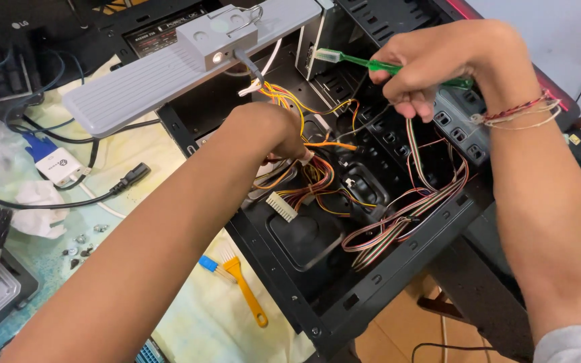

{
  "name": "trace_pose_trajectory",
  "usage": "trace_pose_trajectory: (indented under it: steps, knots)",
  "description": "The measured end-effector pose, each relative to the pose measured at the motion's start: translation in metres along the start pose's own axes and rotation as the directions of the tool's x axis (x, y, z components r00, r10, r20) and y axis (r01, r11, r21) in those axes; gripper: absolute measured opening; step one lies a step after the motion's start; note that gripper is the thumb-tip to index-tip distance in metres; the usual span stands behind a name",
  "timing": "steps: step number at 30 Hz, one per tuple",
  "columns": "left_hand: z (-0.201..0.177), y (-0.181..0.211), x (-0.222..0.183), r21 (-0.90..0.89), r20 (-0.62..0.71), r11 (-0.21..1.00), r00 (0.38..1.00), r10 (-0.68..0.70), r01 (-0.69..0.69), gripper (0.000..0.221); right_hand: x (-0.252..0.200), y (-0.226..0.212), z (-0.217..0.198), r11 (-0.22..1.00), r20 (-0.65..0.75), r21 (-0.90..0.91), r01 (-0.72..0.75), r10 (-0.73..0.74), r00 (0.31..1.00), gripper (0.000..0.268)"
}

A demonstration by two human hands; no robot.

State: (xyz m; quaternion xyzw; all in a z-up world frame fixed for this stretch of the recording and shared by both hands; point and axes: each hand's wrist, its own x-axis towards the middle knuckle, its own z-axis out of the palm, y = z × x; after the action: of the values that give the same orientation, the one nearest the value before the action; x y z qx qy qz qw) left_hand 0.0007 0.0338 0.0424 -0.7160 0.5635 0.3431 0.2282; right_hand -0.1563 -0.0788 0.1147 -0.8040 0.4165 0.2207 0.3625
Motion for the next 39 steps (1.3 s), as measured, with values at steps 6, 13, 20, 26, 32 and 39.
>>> trace_pose_trajectory:
  steps: [6, 13, 20, 26, 32, 39]
  knots:
    - [0.002, 0.003, 0.006, 0.012, -0.014, 1.000, 1.000, -0.008, 0.008, 0.052, -0.009, 0.045, -0.033, 0.747, -0.059, 0.295, 0.596, -0.608, 0.792, 0.022]
    - [0.015, 0.004, 0.008, 0.003, -0.190, 0.998, 0.980, 0.059, -0.059, 0.066, 0.017, 0.030, -0.021, 0.882, 0.119, 0.262, 0.391, -0.432, 0.894, 0.023]
    - [0.038, 0.003, -0.012, 0.134, -0.714, 0.884, 0.575, 0.399, -0.447, 0.039, 0.011, 0.018, -0.017, 0.837, 0.238, 0.277, 0.471, -0.535, 0.811, 0.034]
    - [0.065, -0.019, -0.097, 0.177, -0.789, 0.871, 0.463, 0.404, -0.458, 0.050, -0.017, -0.017, 0.008, 0.716, 0.288, 0.353, 0.602, -0.695, 0.658, 0.037]
    - [0.116, -0.068, -0.150, 0.110, -0.876, 0.951, 0.424, 0.231, -0.291, 0.043, -0.061, -0.088, 0.066, 0.687, 0.152, -0.014, 0.726, -0.716, 0.681, 0.045]
    - [0.171, -0.136, -0.167, 0.014, -0.872, 0.999, 0.489, -0.010, 0.046, 0.034, -0.100, -0.193, 0.162, 0.668, 0.216, -0.428, 0.609, -0.579, 0.786, 0.042]
